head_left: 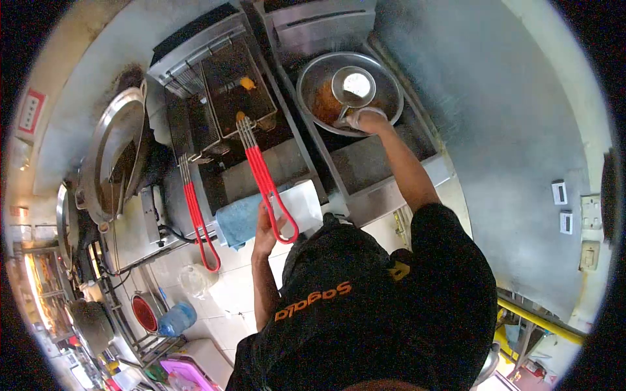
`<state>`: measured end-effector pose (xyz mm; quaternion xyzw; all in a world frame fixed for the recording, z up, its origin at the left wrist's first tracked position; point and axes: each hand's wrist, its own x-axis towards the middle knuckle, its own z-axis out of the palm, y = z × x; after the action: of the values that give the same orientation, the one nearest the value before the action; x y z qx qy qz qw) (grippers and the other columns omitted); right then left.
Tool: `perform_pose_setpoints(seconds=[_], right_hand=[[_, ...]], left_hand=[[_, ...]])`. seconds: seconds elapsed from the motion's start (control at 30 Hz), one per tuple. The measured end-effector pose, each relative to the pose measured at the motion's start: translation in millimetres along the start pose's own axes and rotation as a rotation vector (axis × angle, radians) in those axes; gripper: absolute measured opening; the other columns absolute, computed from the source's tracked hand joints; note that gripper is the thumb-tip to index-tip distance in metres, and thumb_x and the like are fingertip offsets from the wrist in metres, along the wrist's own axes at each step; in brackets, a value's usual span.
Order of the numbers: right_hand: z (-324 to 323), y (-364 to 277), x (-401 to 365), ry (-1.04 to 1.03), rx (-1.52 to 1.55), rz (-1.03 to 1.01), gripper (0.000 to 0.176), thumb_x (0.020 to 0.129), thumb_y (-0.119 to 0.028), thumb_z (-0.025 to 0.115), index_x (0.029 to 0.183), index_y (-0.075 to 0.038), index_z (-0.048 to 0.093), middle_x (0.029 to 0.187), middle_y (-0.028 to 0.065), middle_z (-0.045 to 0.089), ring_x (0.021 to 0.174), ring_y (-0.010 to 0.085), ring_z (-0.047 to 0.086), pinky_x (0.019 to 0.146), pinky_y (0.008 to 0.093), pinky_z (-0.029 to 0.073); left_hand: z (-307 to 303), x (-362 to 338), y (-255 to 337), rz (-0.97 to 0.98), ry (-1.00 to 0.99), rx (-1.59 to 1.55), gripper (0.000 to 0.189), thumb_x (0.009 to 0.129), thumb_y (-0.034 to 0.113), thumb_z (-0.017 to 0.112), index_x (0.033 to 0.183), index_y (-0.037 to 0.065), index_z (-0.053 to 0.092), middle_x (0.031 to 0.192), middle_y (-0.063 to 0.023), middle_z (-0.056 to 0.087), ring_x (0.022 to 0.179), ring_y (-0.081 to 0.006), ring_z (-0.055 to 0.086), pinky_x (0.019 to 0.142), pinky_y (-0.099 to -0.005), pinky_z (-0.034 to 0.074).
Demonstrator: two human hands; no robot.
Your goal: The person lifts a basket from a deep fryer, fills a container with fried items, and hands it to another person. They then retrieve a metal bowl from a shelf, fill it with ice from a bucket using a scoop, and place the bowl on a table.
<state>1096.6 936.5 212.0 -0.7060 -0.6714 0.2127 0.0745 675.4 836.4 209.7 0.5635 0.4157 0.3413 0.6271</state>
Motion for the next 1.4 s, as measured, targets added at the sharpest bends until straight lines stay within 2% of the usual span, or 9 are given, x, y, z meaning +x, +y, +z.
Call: perform_pose_setpoints(seconds=[0.17, 0.4, 0.5, 0.6, 0.77, 0.87, 1.0, 1.23, 1.4], right_hand=[[30.1, 39.7, 0.2, 0.053, 1.177, -0.107, 0.058, 0.091, -0.054, 0.018, 0.134, -0.017, 0.031, 0.129, 0.0143, 0.044, 0.112, 0.0275, 0.047, 0.096, 0.0388, 0.036], [-0.6, -16.8, -76.5, 0.185, 0.857, -0.297, 0.067, 0.086, -0.061, 0.023, 0.138, -0.019, 0.017, 0.139, 0.0077, 0.030, 0.126, 0.0279, 0.029, 0.101, 0.0516, 0.021], [2.4, -30.9, -92.6, 0.208, 1.840, -0.088, 0.073, 0.083, -0.067, 0.022, 0.139, -0.019, 0.017, 0.140, 0.0078, 0.029, 0.127, 0.0277, 0.026, 0.102, 0.0521, 0.017], [-3.4, -58.5, -110.2, 0.285, 1.692, -0.012, 0.073, 0.084, -0.066, 0.019, 0.138, -0.017, 0.018, 0.139, 0.0080, 0.030, 0.127, 0.0267, 0.026, 0.101, 0.0552, 0.017], [70.6, -13.4, -53.9, 0.445, 1.564, 0.275, 0.041, 0.092, -0.042, 0.038, 0.113, -0.007, 0.046, 0.102, 0.0012, 0.050, 0.094, 0.0150, 0.045, 0.084, 0.0281, 0.036], [61.4, -33.2, -49.7, 0.591, 1.426, 0.134, 0.034, 0.094, -0.038, 0.037, 0.101, -0.007, 0.049, 0.090, -0.0011, 0.047, 0.083, 0.0137, 0.043, 0.077, 0.0284, 0.037], [37.5, -54.9, -63.7, 0.636, 0.916, -0.081, 0.037, 0.094, -0.035, 0.035, 0.101, -0.001, 0.047, 0.094, 0.0064, 0.049, 0.089, 0.0197, 0.046, 0.082, 0.0310, 0.037], [31.5, -62.9, -72.7, 0.372, 1.237, 0.131, 0.041, 0.094, -0.037, 0.035, 0.112, -0.001, 0.045, 0.104, 0.0093, 0.050, 0.098, 0.0210, 0.045, 0.090, 0.0323, 0.034], [23.1, -79.9, -85.1, 0.624, 1.241, -0.005, 0.048, 0.093, -0.039, 0.037, 0.125, -0.003, 0.037, 0.110, 0.0083, 0.049, 0.102, 0.0183, 0.044, 0.091, 0.0311, 0.033]], left_hand=[[8.8, 13.3, 26.0, -0.030, -0.064, -0.061, 0.060, 0.079, 0.002, 0.058, 0.131, 0.007, 0.029, 0.118, -0.0073, 0.046, 0.110, -0.0176, 0.043, 0.093, -0.0329, 0.035], [50.7, 50.8, 34.2, 0.134, -0.237, 0.109, 0.057, 0.083, 0.006, 0.057, 0.131, 0.004, 0.026, 0.115, -0.0123, 0.049, 0.105, -0.0195, 0.048, 0.089, -0.0336, 0.038], [62.5, 59.0, 40.0, 0.100, -0.329, 0.121, 0.055, 0.084, 0.009, 0.055, 0.131, 0.007, 0.027, 0.109, -0.0126, 0.053, 0.101, -0.0191, 0.050, 0.086, -0.0317, 0.040], [75.4, 69.0, 51.2, 0.115, -0.471, 0.164, 0.047, 0.085, 0.012, 0.056, 0.127, 0.006, 0.035, 0.102, -0.0098, 0.056, 0.094, -0.0164, 0.053, 0.080, -0.0292, 0.042], [104.0, 90.2, 72.7, 0.060, -0.735, 0.215, 0.044, 0.083, 0.015, 0.060, 0.123, 0.008, 0.043, 0.105, -0.0079, 0.056, 0.093, -0.0141, 0.054, 0.081, -0.0277, 0.044], [120.8, 97.3, 100.9, 0.144, -0.782, 0.441, 0.044, 0.079, 0.012, 0.063, 0.119, 0.008, 0.047, 0.114, -0.0103, 0.053, 0.095, -0.0173, 0.056, 0.079, -0.0286, 0.046], [145.1, 96.1, 114.2, 0.387, -0.652, 0.491, 0.042, 0.074, 0.009, 0.065, 0.114, 0.009, 0.051, 0.120, -0.0149, 0.047, 0.092, -0.0209, 0.059, 0.071, -0.0285, 0.051], [142.8, 99.1, 103.0, 0.484, -0.727, 0.513, 0.050, 0.073, 0.007, 0.065, 0.121, 0.006, 0.049, 0.129, -0.0201, 0.039, 0.096, -0.0256, 0.058, 0.074, -0.0298, 0.052], [144.4, 94.1, 103.8, 0.476, -0.713, 0.546, 0.053, 0.073, 0.006, 0.065, 0.123, 0.003, 0.046, 0.127, -0.0189, 0.043, 0.098, -0.0246, 0.058, 0.070, -0.0299, 0.051]])
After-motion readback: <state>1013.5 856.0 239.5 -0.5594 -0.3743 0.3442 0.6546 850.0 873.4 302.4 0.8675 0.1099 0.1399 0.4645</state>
